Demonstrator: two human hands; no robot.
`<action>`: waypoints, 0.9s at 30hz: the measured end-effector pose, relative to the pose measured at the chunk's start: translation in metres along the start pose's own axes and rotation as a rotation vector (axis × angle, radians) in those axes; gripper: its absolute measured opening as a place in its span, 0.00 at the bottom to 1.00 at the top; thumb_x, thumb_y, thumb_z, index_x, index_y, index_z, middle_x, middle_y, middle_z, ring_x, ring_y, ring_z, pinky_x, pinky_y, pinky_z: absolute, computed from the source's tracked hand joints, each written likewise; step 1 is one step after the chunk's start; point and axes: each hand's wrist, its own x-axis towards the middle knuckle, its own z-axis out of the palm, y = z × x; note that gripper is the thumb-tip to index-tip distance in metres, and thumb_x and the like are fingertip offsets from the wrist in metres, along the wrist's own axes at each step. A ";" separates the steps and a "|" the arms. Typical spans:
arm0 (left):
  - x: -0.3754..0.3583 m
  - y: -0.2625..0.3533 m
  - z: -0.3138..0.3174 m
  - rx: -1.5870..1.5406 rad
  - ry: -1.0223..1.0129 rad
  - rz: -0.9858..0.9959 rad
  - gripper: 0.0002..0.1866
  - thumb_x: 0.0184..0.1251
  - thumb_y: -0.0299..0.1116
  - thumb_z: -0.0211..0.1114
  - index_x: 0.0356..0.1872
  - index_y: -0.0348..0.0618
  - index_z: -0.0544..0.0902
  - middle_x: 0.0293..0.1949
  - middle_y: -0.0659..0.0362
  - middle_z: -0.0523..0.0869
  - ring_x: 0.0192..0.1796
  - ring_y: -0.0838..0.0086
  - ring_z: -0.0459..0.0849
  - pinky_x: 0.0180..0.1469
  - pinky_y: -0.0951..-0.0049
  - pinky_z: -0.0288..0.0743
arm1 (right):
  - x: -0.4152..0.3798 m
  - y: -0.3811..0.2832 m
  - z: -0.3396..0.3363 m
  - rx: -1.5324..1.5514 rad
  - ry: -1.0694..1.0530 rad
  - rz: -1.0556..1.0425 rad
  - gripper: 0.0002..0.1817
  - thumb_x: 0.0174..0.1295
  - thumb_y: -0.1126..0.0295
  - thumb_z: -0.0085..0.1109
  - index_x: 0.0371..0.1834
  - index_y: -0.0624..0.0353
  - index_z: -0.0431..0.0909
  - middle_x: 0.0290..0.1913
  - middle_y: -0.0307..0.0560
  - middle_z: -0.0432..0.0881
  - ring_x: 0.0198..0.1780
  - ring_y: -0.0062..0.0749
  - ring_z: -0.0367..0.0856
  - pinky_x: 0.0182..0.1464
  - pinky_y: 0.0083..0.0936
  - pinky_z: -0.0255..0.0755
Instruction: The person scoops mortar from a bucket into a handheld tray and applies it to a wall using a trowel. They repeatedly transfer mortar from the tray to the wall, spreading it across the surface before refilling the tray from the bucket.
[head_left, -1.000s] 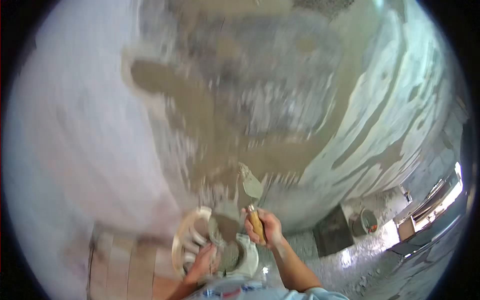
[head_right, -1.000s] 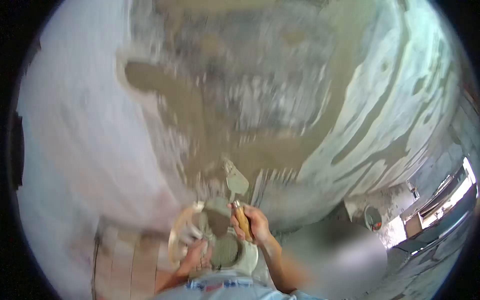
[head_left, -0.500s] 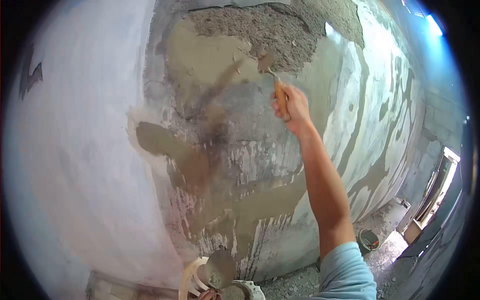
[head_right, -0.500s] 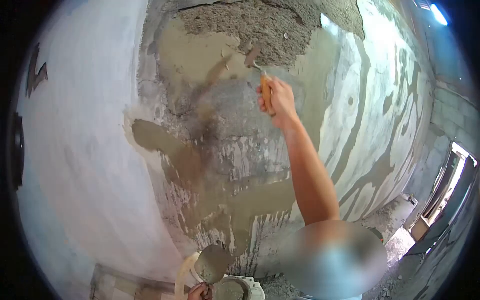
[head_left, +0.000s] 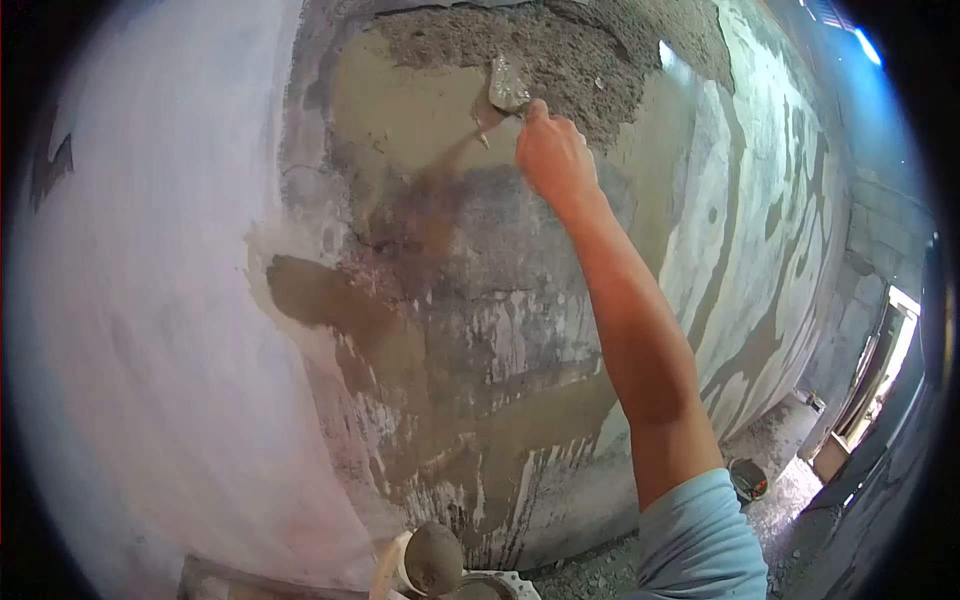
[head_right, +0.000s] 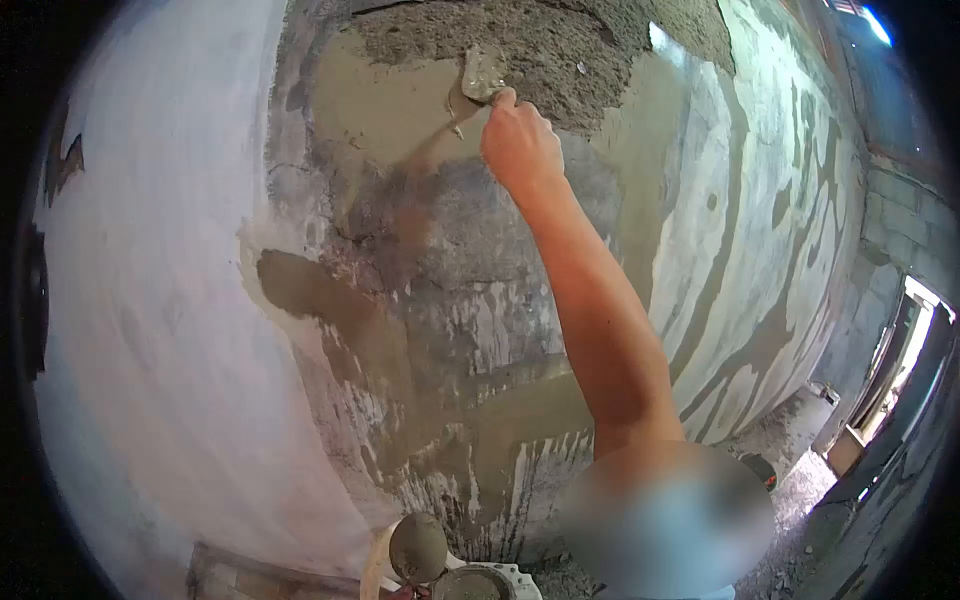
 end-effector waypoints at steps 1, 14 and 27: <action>-0.002 0.000 0.000 0.005 -0.032 0.015 0.10 0.77 0.40 0.63 0.35 0.52 0.75 0.25 0.67 0.70 0.26 0.80 0.69 0.29 0.74 0.69 | -0.007 0.001 0.001 0.004 -0.007 -0.013 0.13 0.69 0.69 0.49 0.54 0.62 0.71 0.46 0.68 0.84 0.49 0.67 0.86 0.53 0.56 0.80; 0.054 -0.089 -0.064 0.409 -0.126 0.319 0.13 0.74 0.43 0.65 0.51 0.49 0.80 0.30 0.67 0.76 0.29 0.79 0.71 0.34 0.74 0.71 | -0.007 0.045 -0.038 0.186 0.114 -0.039 0.17 0.70 0.61 0.50 0.50 0.63 0.79 0.44 0.67 0.86 0.50 0.67 0.83 0.55 0.56 0.75; 0.054 -0.099 -0.066 0.148 -0.104 0.147 0.11 0.75 0.39 0.67 0.49 0.45 0.82 0.29 0.64 0.79 0.29 0.77 0.75 0.35 0.72 0.75 | 0.000 0.006 -0.013 0.071 0.014 -0.089 0.15 0.70 0.66 0.49 0.50 0.66 0.77 0.34 0.70 0.84 0.42 0.70 0.85 0.47 0.56 0.80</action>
